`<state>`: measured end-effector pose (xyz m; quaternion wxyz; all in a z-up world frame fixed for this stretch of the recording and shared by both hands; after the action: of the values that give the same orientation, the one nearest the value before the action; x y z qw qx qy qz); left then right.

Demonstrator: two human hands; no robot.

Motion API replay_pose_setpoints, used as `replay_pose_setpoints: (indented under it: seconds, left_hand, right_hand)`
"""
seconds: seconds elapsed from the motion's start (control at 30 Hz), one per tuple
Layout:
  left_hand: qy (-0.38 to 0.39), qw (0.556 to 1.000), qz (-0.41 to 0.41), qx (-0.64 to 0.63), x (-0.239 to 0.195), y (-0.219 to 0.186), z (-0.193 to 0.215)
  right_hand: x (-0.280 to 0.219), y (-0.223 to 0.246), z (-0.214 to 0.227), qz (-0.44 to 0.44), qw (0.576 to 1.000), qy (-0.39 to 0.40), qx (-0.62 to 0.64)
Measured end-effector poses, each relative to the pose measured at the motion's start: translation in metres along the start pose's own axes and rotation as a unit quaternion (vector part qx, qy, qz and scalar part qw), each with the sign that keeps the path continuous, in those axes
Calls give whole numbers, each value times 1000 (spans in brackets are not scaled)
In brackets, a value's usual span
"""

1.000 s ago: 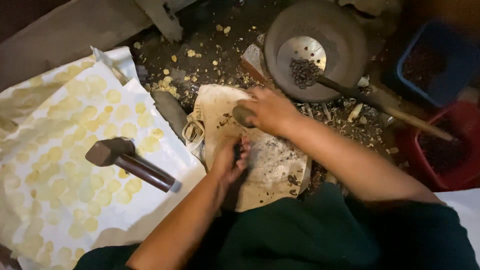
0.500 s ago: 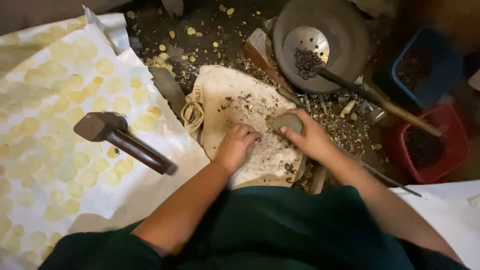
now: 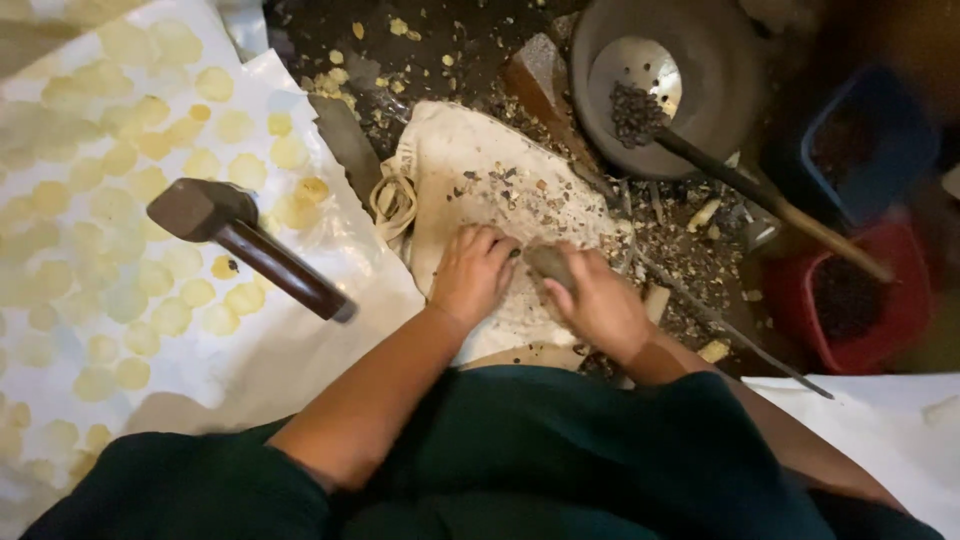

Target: The person uses a stone pestle to crush cassava pieces on a cloth, then flattens them into thin discs with a hammer on a white sheet. They repeatedly scoop cassava from a wok using a slotted spoon and continue the crushing and flattening process.

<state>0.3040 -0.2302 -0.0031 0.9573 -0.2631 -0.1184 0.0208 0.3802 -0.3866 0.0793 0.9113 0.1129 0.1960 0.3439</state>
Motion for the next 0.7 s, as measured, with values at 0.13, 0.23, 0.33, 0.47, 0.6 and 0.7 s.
replay_pose_setpoints:
  seconds: [0.13,0.23,0.33,0.47,0.6,0.7]
  left_hand:
    - [-25,1000,-16,-7,1,15,-21]
    - [-19,999,19,-33,4,10,-9]
    - [-8,996,81,-42,15,-1,-2]
    - [-40,996,73,-21,17,5,-16]
    - [4,999,35,3,2,9,-6]
    - [-9,1000,22,-17,-3,13,-4]
  right_hand:
    - [-1,-20,-15,-150,980,67,113]
    - [3,-31,-14,-206,961,64,171]
    - [11,-25,-15,-207,961,58,174]
    - [11,-21,-4,-165,971,95,142]
    - [17,-11,14,-116,986,118,7]
    - [24,-3,1,-35,997,62,-37]
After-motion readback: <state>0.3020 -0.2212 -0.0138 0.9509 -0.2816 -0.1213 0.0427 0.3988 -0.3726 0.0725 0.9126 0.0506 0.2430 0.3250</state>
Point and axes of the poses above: each hand's wrist, its own x-axis towards the middle knuckle, its own z-axis out of the back of the hand, y = z × x, the point moved 4 cm from there along x, towards the middle knuckle, and after that the axes turned 6 degrees about -z, right-handed, at the moved point
